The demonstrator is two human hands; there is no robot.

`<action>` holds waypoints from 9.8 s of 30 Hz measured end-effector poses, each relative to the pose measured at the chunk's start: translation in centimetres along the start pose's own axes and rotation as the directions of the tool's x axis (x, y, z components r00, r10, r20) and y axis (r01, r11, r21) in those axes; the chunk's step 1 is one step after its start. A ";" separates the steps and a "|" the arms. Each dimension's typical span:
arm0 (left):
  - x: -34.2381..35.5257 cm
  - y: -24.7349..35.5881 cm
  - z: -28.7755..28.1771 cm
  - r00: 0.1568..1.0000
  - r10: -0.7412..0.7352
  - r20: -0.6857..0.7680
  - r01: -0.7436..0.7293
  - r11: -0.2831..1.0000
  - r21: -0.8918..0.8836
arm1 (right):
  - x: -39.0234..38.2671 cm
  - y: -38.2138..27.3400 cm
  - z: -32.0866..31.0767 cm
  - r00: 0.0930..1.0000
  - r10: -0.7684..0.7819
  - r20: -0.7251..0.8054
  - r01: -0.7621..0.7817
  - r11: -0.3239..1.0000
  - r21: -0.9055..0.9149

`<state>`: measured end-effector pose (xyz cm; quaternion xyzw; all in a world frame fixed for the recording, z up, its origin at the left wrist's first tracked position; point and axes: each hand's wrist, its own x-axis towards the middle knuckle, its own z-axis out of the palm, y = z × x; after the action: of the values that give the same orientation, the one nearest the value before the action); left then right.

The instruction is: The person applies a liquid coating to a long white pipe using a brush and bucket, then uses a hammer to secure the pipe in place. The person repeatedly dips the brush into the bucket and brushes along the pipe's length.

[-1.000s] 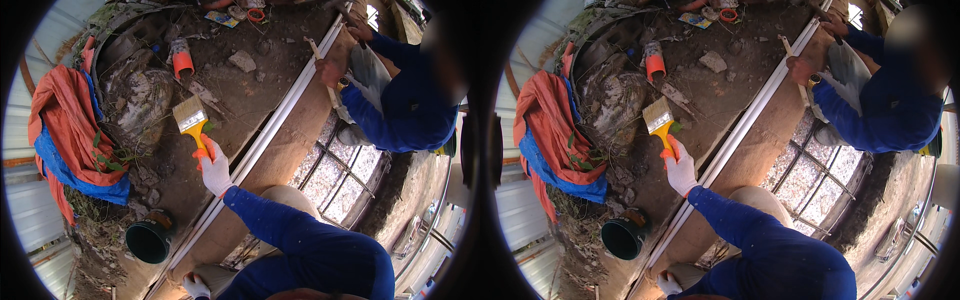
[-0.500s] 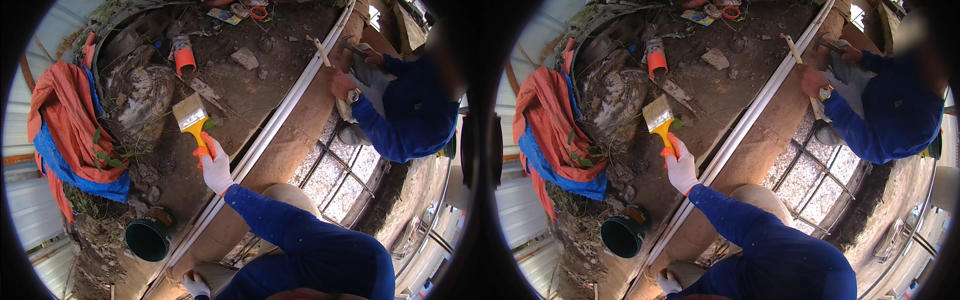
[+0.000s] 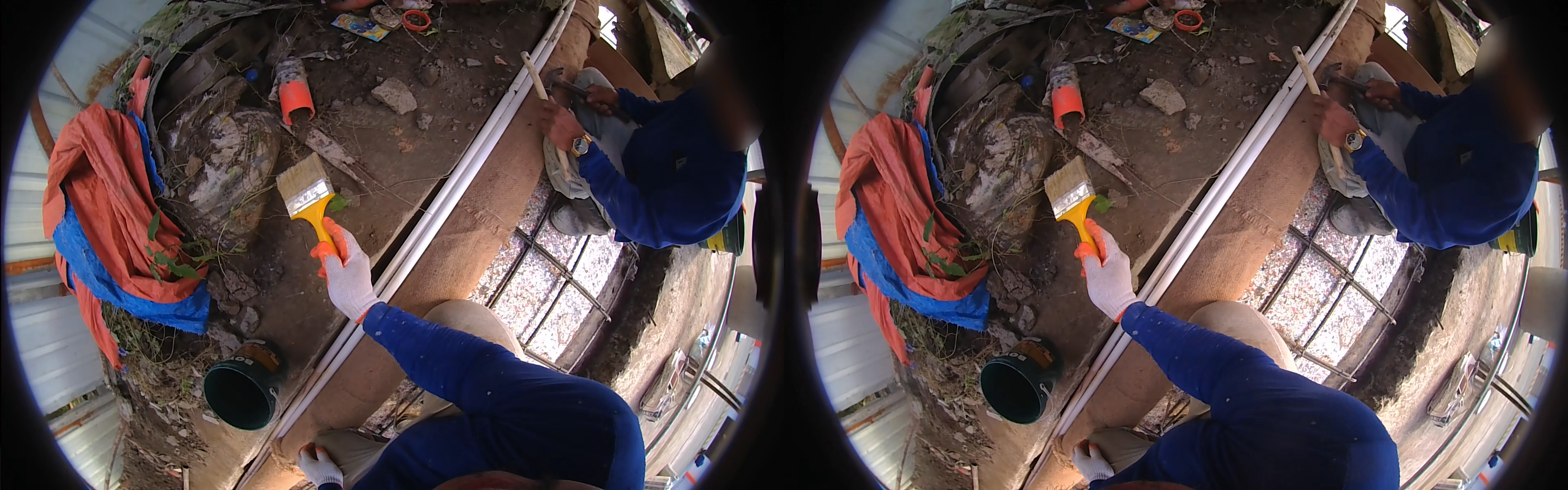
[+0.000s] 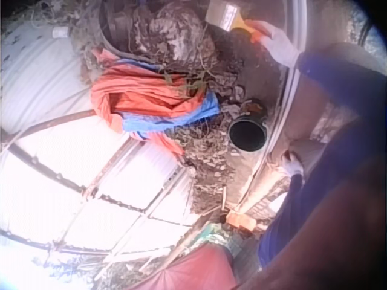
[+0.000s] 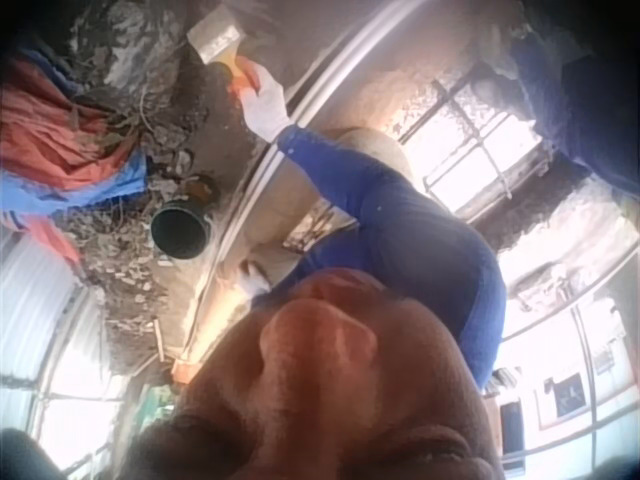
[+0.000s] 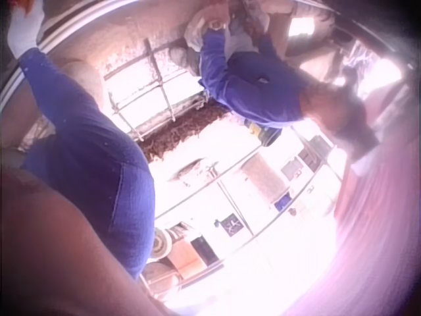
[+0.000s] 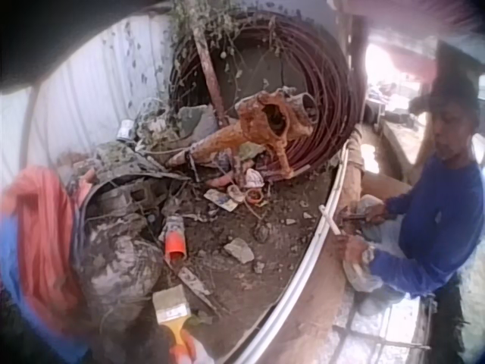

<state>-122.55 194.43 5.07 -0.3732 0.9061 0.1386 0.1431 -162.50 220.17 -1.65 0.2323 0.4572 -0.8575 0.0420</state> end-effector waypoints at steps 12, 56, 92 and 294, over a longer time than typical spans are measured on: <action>0.6 -3.5 1.8 0.995 0.029 -0.093 -0.029 1.000 0.000 | -0.1 0.4 0.2 1.000 0.004 0.012 -0.004 0.999 0.048; 0.7 -4.1 2.0 0.997 0.059 -0.045 -0.060 0.998 -0.020 | -0.4 -0.4 -0.1 0.998 -0.049 -0.024 0.050 0.999 0.011; 0.6 -3.6 1.9 0.996 0.075 -0.052 -0.076 0.997 -0.021 | -1.7 0.2 0.4 0.995 -0.035 0.098 0.039 0.999 -0.036; 12.8 45.1 16.0 0.288 0.841 0.458 -0.956 0.283 0.081 | -1.0 -2.5 -0.3 0.964 -0.199 0.175 0.196 0.980 0.030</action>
<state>-161.07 222.85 -7.82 0.2748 0.9242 0.0957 0.2472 -162.26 221.69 0.59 0.1086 0.4673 -0.8774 -0.0046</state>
